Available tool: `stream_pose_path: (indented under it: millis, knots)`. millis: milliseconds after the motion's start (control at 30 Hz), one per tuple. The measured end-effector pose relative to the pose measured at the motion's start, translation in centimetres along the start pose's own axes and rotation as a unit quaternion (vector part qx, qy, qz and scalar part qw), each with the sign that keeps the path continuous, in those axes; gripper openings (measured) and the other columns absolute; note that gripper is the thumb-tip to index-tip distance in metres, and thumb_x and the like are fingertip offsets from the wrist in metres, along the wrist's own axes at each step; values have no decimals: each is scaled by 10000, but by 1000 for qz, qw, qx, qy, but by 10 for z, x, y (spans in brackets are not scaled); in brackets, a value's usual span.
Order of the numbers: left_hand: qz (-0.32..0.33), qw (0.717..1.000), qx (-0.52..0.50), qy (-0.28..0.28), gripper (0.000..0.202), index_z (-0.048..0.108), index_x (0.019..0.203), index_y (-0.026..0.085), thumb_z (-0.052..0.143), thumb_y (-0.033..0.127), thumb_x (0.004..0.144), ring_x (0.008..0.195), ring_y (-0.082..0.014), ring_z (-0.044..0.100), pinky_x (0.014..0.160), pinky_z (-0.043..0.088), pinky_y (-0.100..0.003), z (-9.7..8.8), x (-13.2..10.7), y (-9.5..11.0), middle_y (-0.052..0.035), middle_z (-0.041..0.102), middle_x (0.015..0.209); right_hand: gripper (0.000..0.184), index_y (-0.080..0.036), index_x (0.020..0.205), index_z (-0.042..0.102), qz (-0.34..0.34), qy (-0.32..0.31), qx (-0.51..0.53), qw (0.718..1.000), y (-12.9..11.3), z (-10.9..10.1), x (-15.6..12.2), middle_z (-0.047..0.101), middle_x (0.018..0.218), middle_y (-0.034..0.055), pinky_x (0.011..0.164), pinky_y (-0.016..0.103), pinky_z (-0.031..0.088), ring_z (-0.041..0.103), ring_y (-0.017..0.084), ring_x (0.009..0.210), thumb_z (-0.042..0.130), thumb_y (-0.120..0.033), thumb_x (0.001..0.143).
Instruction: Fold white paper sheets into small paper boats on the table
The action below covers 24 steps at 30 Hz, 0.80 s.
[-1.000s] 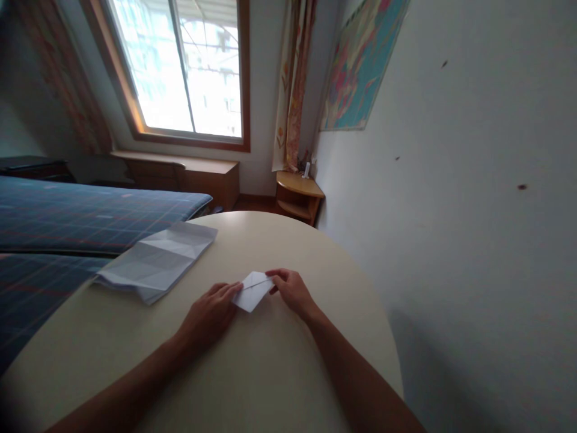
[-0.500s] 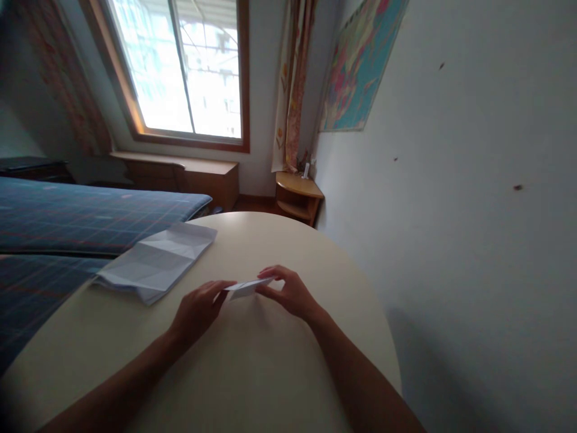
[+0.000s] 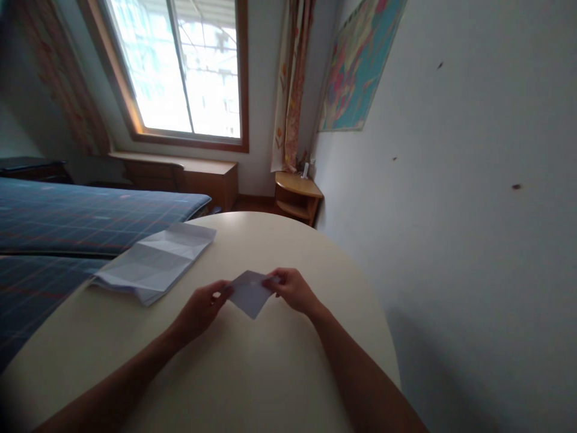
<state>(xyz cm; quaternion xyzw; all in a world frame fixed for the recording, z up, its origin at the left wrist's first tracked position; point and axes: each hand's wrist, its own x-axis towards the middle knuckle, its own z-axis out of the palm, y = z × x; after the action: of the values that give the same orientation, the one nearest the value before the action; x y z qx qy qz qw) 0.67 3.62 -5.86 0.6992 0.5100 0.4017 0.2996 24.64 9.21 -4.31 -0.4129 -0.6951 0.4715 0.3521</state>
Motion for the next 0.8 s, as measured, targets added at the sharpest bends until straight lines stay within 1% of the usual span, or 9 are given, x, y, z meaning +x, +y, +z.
stream_pose_path:
  millis: [100,200,267,367,500,667,800]
  knots:
    - [-17,998,-65,15,284,697,935,194,521,413,895,722,-177,682,635,541,-259,-1,2,2,-31,734,822,392,-147,843,730,13,-17,46,999,-1,-1,0,672,682,9,544,233,475,568,109,572,746,-519,718]
    - [-46,991,-120,28,325,700,958,174,565,453,862,700,-186,691,633,560,-284,-2,4,3,-38,729,772,421,-151,880,751,38,-22,76,996,-3,-1,0,693,714,22,600,255,511,599,119,614,759,-531,699]
    - [-62,985,-161,30,375,693,995,159,579,485,847,700,-193,704,644,575,-306,-2,4,2,-51,736,777,436,-163,930,759,52,-19,88,995,-3,-2,-1,715,769,34,647,275,532,630,136,673,767,-528,691]
    - [-71,975,-208,30,426,684,1040,145,602,505,828,716,-201,721,677,592,-331,-1,4,-1,-64,747,800,453,-179,979,763,56,-13,103,993,-1,-4,-1,735,833,49,704,315,553,660,159,738,779,-515,676]
    - [-80,969,-230,34,418,698,1031,141,627,492,815,751,-209,733,724,603,-345,0,4,-3,-70,755,831,422,-179,958,773,59,-14,119,991,3,-5,-2,746,865,63,784,378,562,676,172,754,798,-470,654]
    - [-95,967,-233,40,428,710,992,128,644,501,792,735,-218,736,717,612,-359,-2,4,1,-80,753,834,402,-181,964,775,68,-31,134,988,2,-4,-2,753,898,69,870,427,546,691,181,785,803,-435,655]
    - [-105,963,-243,47,434,708,973,122,659,504,771,723,-225,739,709,614,-365,-3,3,3,-88,751,848,418,-175,969,775,68,-40,145,986,0,-3,-2,754,928,76,919,462,533,700,208,842,805,-440,648]
